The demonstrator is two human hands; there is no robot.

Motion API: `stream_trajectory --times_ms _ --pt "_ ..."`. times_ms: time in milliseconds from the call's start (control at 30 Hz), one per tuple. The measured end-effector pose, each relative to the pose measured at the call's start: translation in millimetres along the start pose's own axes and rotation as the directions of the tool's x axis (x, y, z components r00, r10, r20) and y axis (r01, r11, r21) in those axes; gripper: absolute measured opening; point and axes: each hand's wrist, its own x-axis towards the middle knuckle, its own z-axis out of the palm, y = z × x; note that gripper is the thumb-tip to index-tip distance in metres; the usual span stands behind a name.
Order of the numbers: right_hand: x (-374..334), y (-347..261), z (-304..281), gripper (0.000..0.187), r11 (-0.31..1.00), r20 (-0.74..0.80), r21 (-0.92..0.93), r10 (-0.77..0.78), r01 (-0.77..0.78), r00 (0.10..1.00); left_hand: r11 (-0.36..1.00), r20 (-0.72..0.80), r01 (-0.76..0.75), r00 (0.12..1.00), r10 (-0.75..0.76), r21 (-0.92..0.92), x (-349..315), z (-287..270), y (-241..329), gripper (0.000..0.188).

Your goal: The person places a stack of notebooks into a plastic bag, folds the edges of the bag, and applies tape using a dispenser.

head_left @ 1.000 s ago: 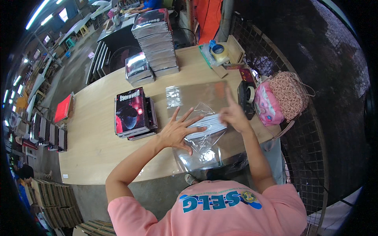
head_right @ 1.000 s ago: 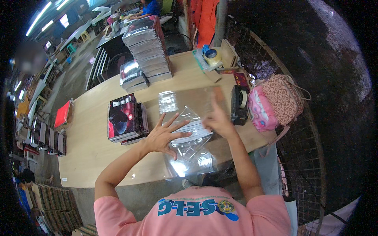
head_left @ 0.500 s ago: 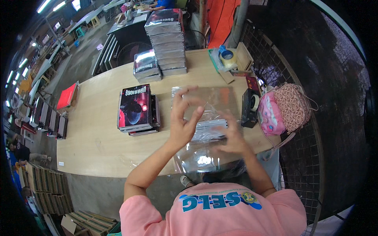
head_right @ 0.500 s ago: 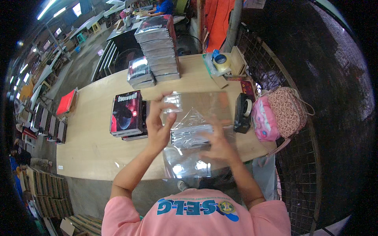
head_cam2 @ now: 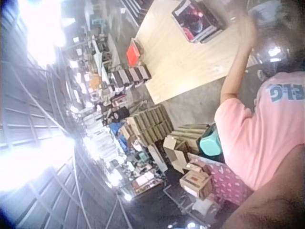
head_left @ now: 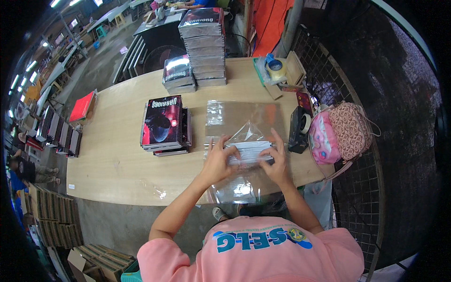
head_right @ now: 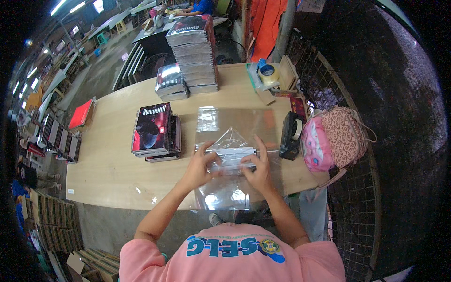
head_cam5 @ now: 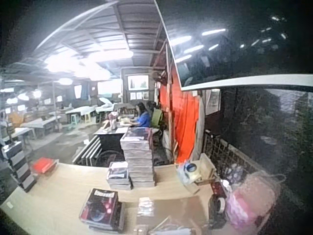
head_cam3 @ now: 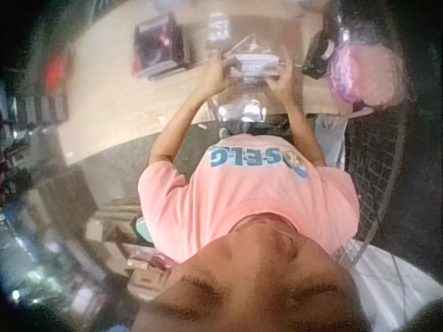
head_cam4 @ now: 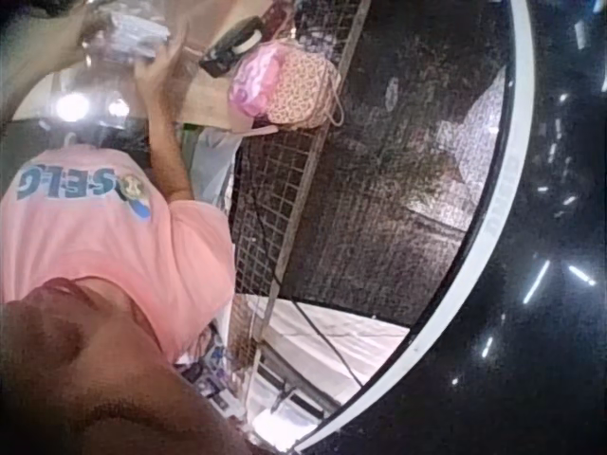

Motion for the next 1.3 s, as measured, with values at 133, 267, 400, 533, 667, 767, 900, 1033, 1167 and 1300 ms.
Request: stream_trajectory --times_ms 133,267,400,533,667,767,900,1033,1167,1300 --pt "21.6 17.7 9.0 0.02 0.973 -0.074 0.149 0.192 -0.179 0.979 0.893 0.034 0.252 0.966 -0.258 -0.372 23.7 17.3 -18.4 0.033" --pt "22.8 16.4 13.5 0.016 0.962 -0.13 0.154 0.246 -0.225 0.961 0.891 -0.035 0.277 0.95 -0.31 -0.36 24.7 22.1 -14.1 0.032" --pt "22.4 24.9 15.9 0.018 0.975 -0.14 0.124 0.203 -0.187 0.969 0.897 -0.105 0.267 0.941 -0.321 -0.353 20.6 30.7 -12.7 0.031" --pt "25.8 35.4 18.4 0.024 0.979 -0.14 0.115 0.181 -0.166 0.973 0.907 -0.159 0.199 0.949 -0.273 -0.37 22.1 39.0 -23.4 0.03" --pt "38.2 38.9 14.1 0.035 0.608 0.129 0.581 0.587 -0.54 0.799 0.548 0.025 0.384 0.834 -0.552 -0.743 27.7 43.5 -28.9 0.026" --pt "63.5 42.2 -1.3 0.033 0.344 0.593 0.486 0.545 -0.803 0.593 0.27 0.335 0.523 0.786 -0.519 -0.808 31.1 46.6 -39.4 0.02" --pt "45.7 70.1 2.1 0.031 0.83 0.312 0.421 0.245 -0.365 0.918 0.525 0.043 0.215 0.947 -0.32 -0.823 31.0 63.9 -36.1 0.014" --pt "29.7 -35.4 -6.3 0.023 0.988 0.086 -0.12 -0.086 0.096 0.993 0.591 -0.041 0.178 0.94 -0.338 -0.787 22.4 62.2 -32.8 0.019" --pt "-14.7 -19.1 16.3 0.015 0.982 -0.021 -0.146 -0.127 0.123 0.992 0.618 -0.114 0.131 0.933 -0.34 -0.775 20.1 69.8 -27.2 0.02" --pt "-35.6 -11.2 34.8 0.021 0.989 -0.118 -0.104 -0.12 0.108 0.986 0.592 -0.123 0.101 0.937 -0.326 -0.8 8.5 71.2 -35.3 0.026"
